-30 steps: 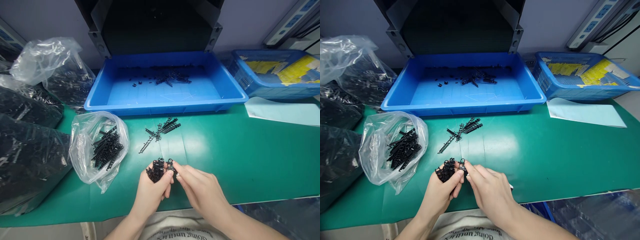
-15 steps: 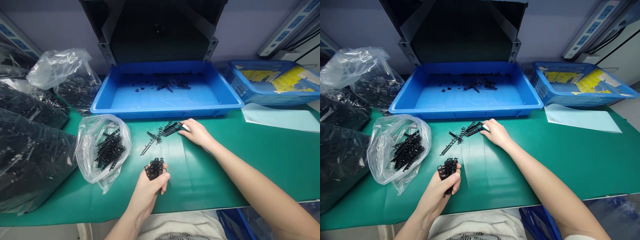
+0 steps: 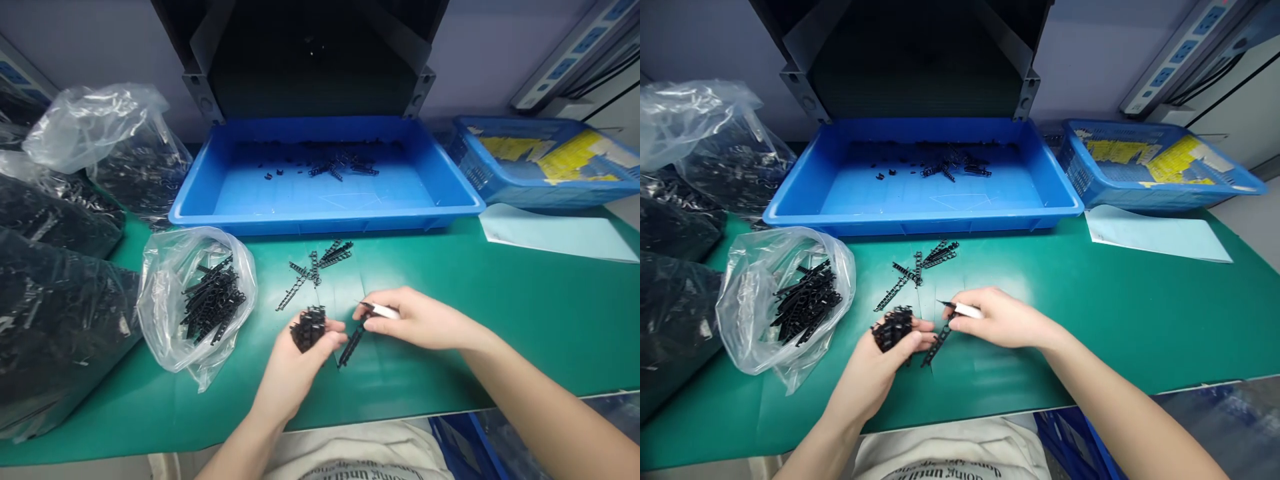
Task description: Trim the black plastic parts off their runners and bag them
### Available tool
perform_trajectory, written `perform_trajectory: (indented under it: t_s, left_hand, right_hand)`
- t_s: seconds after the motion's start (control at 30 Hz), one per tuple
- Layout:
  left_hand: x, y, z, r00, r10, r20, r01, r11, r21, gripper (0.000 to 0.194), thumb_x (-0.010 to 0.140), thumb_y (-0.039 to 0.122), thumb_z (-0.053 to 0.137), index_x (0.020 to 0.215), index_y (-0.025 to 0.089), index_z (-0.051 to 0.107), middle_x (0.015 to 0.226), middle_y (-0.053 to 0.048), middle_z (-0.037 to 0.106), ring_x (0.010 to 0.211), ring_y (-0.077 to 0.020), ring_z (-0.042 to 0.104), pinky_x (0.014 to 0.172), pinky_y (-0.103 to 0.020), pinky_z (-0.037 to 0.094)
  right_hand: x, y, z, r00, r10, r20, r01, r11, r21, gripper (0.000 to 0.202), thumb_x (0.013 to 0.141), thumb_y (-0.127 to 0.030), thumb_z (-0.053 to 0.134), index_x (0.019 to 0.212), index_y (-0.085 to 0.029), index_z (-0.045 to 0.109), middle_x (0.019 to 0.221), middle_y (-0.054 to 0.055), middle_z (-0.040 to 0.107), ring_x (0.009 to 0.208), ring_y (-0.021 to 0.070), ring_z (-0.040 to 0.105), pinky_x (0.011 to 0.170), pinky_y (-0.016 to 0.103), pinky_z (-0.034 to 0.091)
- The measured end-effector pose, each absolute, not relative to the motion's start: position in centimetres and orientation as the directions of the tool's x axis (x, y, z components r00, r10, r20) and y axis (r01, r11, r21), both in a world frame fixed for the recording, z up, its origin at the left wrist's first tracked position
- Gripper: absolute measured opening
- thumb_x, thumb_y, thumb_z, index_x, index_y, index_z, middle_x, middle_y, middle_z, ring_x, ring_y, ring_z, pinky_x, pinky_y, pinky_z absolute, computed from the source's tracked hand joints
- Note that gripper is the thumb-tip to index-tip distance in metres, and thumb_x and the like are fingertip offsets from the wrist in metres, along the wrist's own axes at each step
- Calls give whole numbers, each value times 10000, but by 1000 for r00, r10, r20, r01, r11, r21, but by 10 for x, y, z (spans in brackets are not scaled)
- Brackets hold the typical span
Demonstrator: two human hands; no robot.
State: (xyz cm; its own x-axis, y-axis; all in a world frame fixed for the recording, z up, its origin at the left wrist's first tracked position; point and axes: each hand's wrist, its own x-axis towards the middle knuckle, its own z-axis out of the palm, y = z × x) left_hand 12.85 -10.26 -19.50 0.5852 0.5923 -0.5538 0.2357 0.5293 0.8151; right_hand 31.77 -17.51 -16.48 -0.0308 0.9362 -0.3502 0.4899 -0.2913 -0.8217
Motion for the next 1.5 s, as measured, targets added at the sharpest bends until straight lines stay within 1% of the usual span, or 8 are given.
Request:
perform_trajectory:
  t_s: [0.1,0.2,0.33,0.47,0.63,0.8,1.07,1.5]
  left_hand:
    - [132,-114,-195,669,437,-601,231,646,728,259,658,288,698,805,126,560,816,-67,669,623,-155,633,594,-260,502]
    - [133,-120,-194,661,443,-606,180,691,701,260,669,302,679,793,123,537,760,-56,657,466,-94,555,444,-210,444]
    - [132,-117,-191,614,510,-602,154,670,726,252,667,305,674,783,111,564,597,0,582,401,-65,482,358,-163,359]
    - [130,-113,-191,633,478,-609,171,681,712,275,676,367,660,724,108,578,488,17,525,348,-58,426,305,-152,297]
    - [130,-115,-194,662,456,-594,191,664,723,286,684,378,652,742,109,575,451,5,539,334,-69,426,291,-149,287]
    - [130,-116,-189,627,477,-615,256,620,742,265,709,364,620,739,106,567,407,17,514,311,-50,377,311,-145,275]
    - [134,-116,-189,599,495,-629,269,616,740,266,669,360,642,736,119,552,380,28,497,314,-54,366,308,-148,252]
    - [132,-120,-194,563,520,-643,315,584,748,247,710,376,595,672,148,508,333,64,425,295,-29,242,316,-150,157]
  right_hand:
    - [300,-175,-167,-24,929,-369,356,-337,-872,150,835,-189,479,896,-157,612,735,-7,645,672,129,575,593,209,428]
    - [288,-176,-173,28,937,-349,296,-341,-892,169,847,-196,460,947,-166,593,747,-6,647,699,136,589,623,225,455]
    - [279,-187,-177,171,957,-235,456,-288,-842,296,868,-273,441,1127,-165,535,928,49,656,820,178,610,717,295,482]
    - [272,-203,-178,85,985,-149,652,-168,-739,349,930,-268,322,1232,-189,476,1031,70,634,861,185,611,694,300,495]
    - [263,-212,-180,75,996,-51,776,-91,-624,349,949,-243,280,1231,-169,472,869,46,656,741,167,616,546,258,459]
    - [261,-211,-177,71,997,-16,851,-69,-521,358,950,-227,259,1207,-143,492,875,50,670,711,162,622,518,254,445]
    - [261,-210,-179,80,997,6,857,-66,-512,366,947,-220,258,1180,-128,525,808,42,667,638,144,608,473,240,426]
    - [245,-211,-191,161,981,109,884,-95,-458,351,953,-210,271,1160,-107,535,803,36,667,620,143,611,454,253,403]
